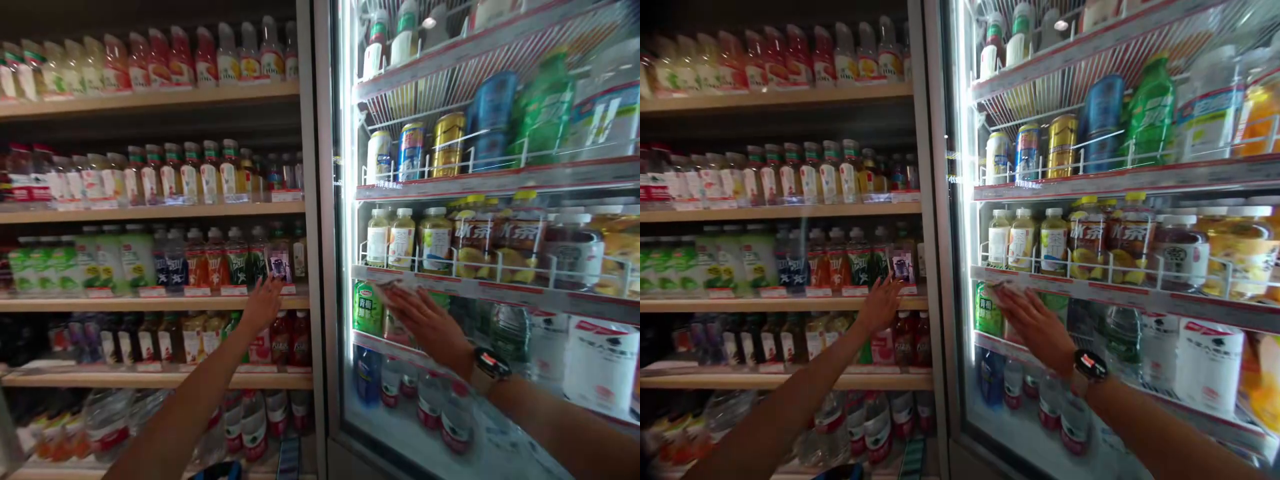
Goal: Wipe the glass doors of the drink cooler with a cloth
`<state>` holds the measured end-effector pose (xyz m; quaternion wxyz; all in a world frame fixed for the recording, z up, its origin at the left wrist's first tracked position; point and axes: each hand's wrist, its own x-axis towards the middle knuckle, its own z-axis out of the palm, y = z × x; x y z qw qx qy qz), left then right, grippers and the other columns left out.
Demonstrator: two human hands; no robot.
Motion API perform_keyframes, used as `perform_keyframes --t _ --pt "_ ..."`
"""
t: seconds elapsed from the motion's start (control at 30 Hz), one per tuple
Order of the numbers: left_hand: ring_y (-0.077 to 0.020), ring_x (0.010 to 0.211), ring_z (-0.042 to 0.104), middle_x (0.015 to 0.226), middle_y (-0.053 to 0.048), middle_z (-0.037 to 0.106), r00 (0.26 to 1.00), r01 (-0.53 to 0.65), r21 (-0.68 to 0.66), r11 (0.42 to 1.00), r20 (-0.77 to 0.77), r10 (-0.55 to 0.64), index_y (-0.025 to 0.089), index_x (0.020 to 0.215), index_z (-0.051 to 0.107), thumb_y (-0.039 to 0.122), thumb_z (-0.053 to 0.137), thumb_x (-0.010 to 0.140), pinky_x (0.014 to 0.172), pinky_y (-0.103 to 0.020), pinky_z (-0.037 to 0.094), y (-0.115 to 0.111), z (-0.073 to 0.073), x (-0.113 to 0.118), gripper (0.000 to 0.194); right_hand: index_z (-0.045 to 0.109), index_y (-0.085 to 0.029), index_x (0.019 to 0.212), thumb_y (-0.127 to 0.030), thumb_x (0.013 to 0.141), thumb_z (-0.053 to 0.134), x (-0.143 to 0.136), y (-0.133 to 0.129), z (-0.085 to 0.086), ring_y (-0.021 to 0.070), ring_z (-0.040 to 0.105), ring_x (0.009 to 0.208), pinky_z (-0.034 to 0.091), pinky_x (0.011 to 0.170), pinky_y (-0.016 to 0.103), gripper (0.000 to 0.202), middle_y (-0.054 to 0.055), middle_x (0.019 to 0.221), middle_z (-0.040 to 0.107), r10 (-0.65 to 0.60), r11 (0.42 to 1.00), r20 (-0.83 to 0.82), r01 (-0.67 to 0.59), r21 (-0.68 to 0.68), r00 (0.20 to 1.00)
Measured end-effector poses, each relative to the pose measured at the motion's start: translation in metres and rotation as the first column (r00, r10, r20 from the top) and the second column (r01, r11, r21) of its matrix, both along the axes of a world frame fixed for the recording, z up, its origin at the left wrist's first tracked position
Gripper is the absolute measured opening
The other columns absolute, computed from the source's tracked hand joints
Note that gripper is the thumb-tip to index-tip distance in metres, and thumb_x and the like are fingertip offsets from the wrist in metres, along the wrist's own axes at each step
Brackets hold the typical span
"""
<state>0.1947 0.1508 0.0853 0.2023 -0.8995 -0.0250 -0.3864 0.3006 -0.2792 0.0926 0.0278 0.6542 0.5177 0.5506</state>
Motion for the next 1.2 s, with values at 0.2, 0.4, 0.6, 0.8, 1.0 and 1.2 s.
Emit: perform_keyframes --t 0.2,0.4,0.6,0.8,1.0,1.2 --pt "-0.0235 0.139 0.041 0.131 -0.011 0.064 0.958 0.147 0.047 0.988 -0.254 -0.130 0.016 0.123 0.063 0.030 0.034 0.089 0.118 -0.049 0.022 0.046 0.053 0.023 0.048 0.053 -0.018 0.137 0.000 0.086 0.038 0.005 -0.006 -0.071 0.0186 0.034 0.143 0.031 0.120 0.042 0.056 0.004 0.152 0.044 0.022 0.992 0.027 -0.019 -0.123 0.999" --pt "-0.0306 0.148 0.023 0.148 -0.017 0.047 0.992 0.010 -0.056 0.998 0.128 -0.003 0.011 0.133 0.053 0.040 0.033 0.091 0.119 -0.058 0.008 0.051 0.098 0.011 0.055 0.050 -0.018 0.139 -0.008 0.090 0.045 0.010 -0.010 -0.072 0.0196 0.033 0.143 0.030 0.120 0.043 0.050 0.005 0.154 0.040 0.027 0.987 -0.034 -0.032 -0.160 0.999" --pt "-0.0281 0.148 0.023 0.150 -0.016 0.044 0.950 0.173 0.001 0.985 0.263 -0.167 0.013 0.138 0.044 0.033 0.035 0.096 0.119 -0.056 0.013 -0.026 0.062 -0.032 0.047 0.054 -0.017 0.135 -0.010 0.092 0.043 0.002 -0.034 -0.098 0.0161 0.042 0.137 0.037 0.116 0.037 0.045 0.003 0.145 0.053 0.084 0.958 -0.034 -0.090 -0.272 0.996" --pt "-0.0199 0.146 0.029 0.143 -0.007 0.055 0.816 0.555 0.261 0.790 0.012 -0.578 0.024 0.138 0.047 0.014 0.051 0.088 0.121 -0.042 0.019 -0.155 -0.010 -0.074 0.051 0.052 -0.024 0.137 -0.007 0.095 0.041 -0.002 -0.129 -0.067 0.0109 0.042 0.137 0.032 0.120 0.032 0.047 -0.004 0.141 0.057 0.075 0.926 0.032 -0.058 -0.373 0.997" --pt "-0.0221 0.143 0.035 0.141 -0.006 0.056 0.550 0.800 0.249 0.545 0.056 -0.833 0.025 0.137 0.048 0.014 0.055 0.084 0.121 -0.044 0.021 -0.287 -0.014 -0.062 0.055 0.038 -0.021 0.147 0.002 0.092 0.036 -0.002 -0.223 0.015 0.0162 0.029 0.146 0.018 0.124 0.049 0.060 0.005 0.145 0.052 -0.224 0.972 -0.042 0.227 0.063 0.974" --pt "-0.0229 0.141 0.038 0.139 -0.010 0.058 0.331 0.928 0.127 0.351 0.158 -0.930 0.020 0.133 0.050 0.008 0.048 0.084 0.116 -0.044 0.033 -0.424 0.011 -0.011 0.051 0.057 -0.020 0.131 -0.014 0.097 0.046 -0.014 -0.245 -0.067 0.0122 0.048 0.132 0.030 0.121 0.038 0.035 0.004 0.125 0.068 -0.065 0.993 -0.189 0.046 -0.106 0.980"
